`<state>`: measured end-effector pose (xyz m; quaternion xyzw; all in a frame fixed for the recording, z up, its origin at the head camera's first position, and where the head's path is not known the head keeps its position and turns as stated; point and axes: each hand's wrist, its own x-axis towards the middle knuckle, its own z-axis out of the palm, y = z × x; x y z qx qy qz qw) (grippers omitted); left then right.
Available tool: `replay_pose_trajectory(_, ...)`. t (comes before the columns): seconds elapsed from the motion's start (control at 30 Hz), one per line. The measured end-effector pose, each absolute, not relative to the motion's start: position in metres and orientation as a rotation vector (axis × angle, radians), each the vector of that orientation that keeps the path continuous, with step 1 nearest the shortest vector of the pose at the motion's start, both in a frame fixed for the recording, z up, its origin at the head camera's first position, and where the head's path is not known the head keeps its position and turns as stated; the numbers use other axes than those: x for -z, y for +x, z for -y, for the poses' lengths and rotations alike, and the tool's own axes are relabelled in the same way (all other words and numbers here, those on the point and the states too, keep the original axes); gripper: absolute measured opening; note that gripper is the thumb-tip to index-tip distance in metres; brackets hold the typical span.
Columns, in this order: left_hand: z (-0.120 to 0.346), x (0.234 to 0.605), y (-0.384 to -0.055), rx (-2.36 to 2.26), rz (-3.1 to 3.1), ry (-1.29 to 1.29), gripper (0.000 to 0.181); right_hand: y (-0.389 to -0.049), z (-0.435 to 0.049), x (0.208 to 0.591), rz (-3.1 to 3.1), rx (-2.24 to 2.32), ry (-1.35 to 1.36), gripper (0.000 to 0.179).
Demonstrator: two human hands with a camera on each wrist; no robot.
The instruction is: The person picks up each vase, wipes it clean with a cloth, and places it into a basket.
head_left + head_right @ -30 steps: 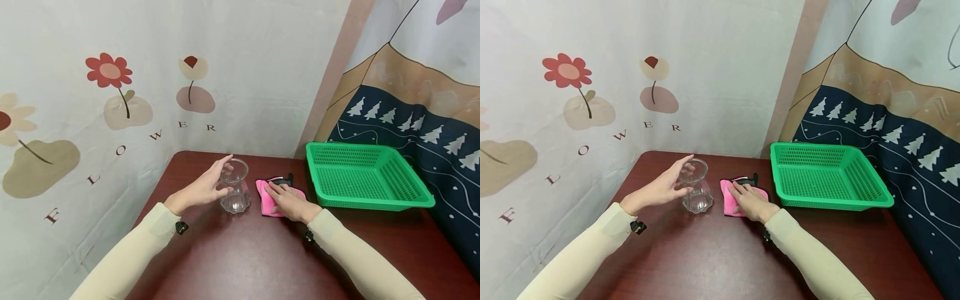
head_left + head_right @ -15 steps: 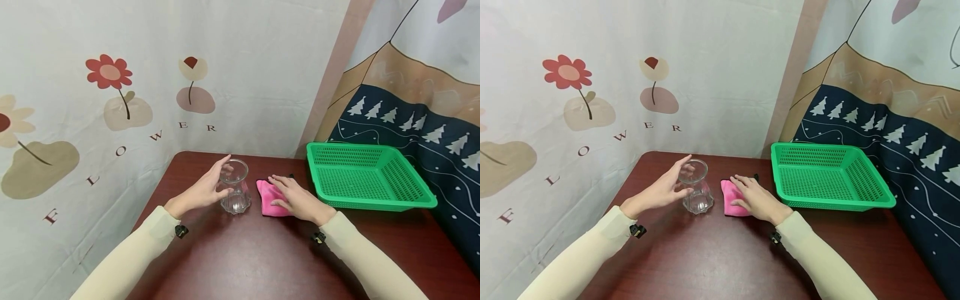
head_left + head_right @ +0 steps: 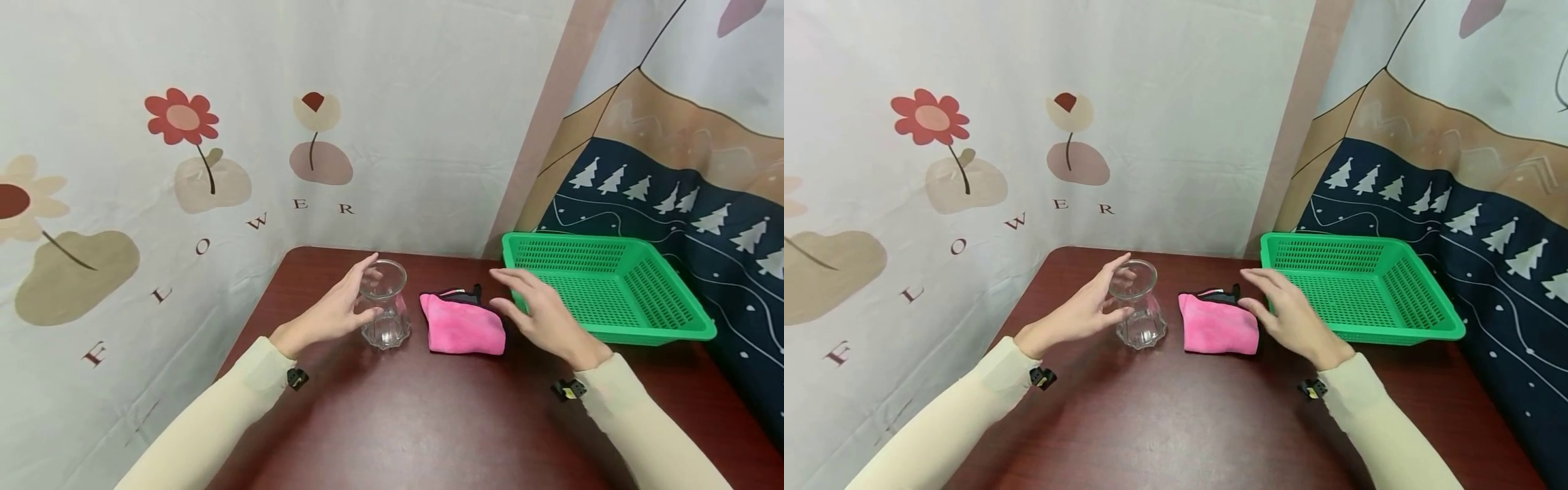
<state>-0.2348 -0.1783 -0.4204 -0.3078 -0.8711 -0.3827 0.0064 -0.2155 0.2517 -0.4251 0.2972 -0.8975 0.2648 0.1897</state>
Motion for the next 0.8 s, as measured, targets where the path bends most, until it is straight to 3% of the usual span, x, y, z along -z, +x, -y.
replay_pose_trajectory(0.47,0.179,0.422,-0.23,1.195,2.725,-0.943,0.104,-0.213,-0.359,0.43,2.567,-0.65,0.434,0.06)
replay_pose_trajectory(0.8,0.178,0.422,-0.229,1.193,2.715,-0.942,0.104,-0.211,-0.425,0.436,2.747,-0.566,0.192,0.073)
